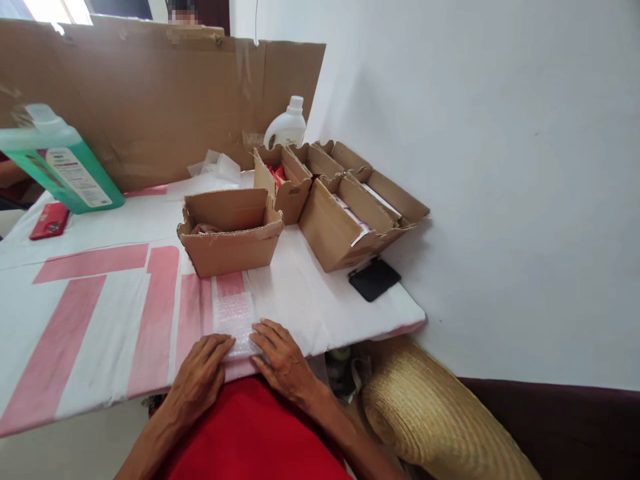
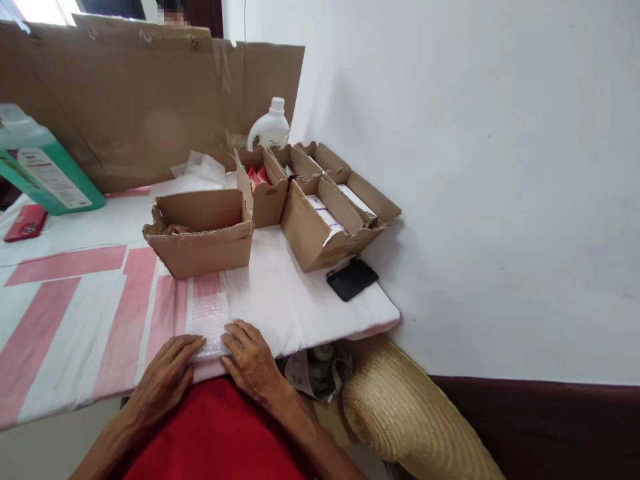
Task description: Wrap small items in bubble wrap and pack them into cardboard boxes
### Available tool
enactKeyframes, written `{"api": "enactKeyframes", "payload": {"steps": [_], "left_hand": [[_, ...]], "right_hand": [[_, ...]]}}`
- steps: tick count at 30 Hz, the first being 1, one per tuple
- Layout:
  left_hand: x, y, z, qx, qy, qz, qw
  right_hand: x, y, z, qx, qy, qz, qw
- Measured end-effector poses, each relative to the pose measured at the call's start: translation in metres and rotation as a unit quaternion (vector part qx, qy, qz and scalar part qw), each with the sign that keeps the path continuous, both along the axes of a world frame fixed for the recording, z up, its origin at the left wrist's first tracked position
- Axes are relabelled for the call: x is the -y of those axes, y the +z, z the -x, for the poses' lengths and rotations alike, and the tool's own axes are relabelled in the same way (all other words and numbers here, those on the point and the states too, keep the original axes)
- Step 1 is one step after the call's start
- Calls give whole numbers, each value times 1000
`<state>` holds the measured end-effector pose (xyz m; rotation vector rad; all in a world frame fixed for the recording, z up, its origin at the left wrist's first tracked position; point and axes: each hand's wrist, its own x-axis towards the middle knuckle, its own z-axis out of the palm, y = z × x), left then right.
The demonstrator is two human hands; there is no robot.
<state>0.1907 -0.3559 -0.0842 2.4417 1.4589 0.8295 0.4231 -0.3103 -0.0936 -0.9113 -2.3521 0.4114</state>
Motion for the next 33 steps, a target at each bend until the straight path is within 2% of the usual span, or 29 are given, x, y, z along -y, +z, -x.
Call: {"api": "enactKeyframes", "payload": {"steps": [5, 8, 11, 15, 18, 20, 21, 23, 26, 28, 29, 31, 33], "left_hand": [[0, 10, 0, 102, 36, 35, 994], [-2, 21, -5, 162, 108, 123, 973], [-11, 22, -12, 190, 180, 182, 948], [-27, 10, -18, 188, 234, 153, 941], [-30, 4, -20, 182, 279, 116, 936], [-27, 4, -22, 160, 301, 64, 938], [-24, 5, -23, 130, 293, 25, 947], [-17, 4, -26, 36, 211, -45, 976], [-8, -3, -31, -102, 71, -67, 990], [-5, -13, -33, -145, 63, -55, 986], [-4, -18, -33, -154, 70, -58, 984], [-4, -26, -33, -155, 80, -70, 982], [-6, -30, -31, -153, 85, -79, 981]], "right_hand": [[0, 7, -2, -73, 20, 33, 997], [2, 12, 6, -140, -36, 92, 985], [-4, 8, 23, -180, -123, 139, 966], [-23, -4, 43, -183, -192, 159, 951], [-33, -12, 51, -154, -212, 139, 955], [-36, -15, 53, -132, -219, 126, 958], [-37, -16, 53, -125, -221, 122, 959], [-37, -16, 53, -115, -223, 120, 961], [-36, -11, 53, -94, -231, 87, 964], [-32, -7, 50, -67, -229, 27, 971], [-30, -6, 48, -47, -204, -2, 978], [-24, -5, 41, -2, -115, -29, 993], [-19, -7, 31, 44, -30, -11, 999]]}}
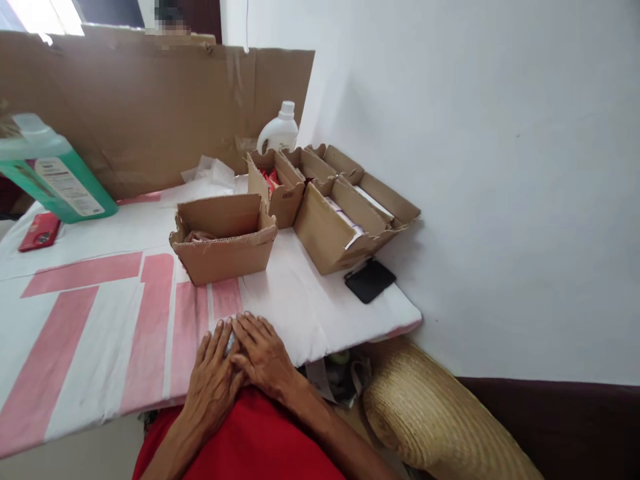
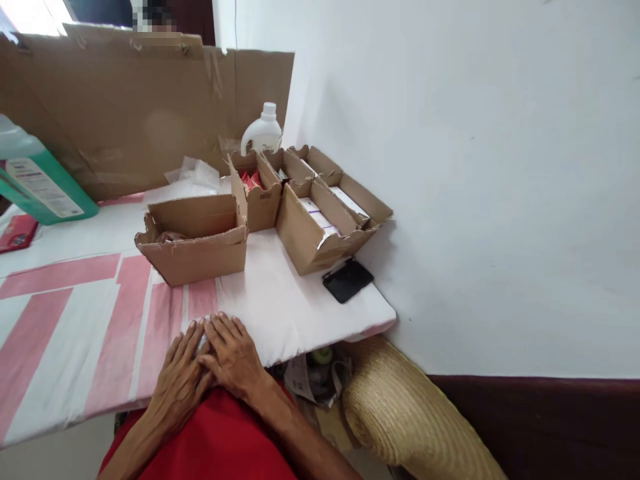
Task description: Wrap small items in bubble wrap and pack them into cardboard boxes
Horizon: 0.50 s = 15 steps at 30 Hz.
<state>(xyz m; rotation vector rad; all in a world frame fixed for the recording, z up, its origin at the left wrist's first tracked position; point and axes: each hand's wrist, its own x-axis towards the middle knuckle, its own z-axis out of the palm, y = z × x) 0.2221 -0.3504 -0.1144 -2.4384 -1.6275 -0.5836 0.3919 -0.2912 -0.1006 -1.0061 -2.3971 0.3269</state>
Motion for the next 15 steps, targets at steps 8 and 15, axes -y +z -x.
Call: {"api": "enactKeyframes", "payload": {"steps": [8, 15], "left_hand": [[-25, 7, 36, 32, -94, -49, 994], [-56, 86, 46, 31, -133, -105, 985]], "right_hand": [[-14, -6, -18, 45, 57, 5, 997], [-41, 77, -14, 51, 68, -130, 988]]}}
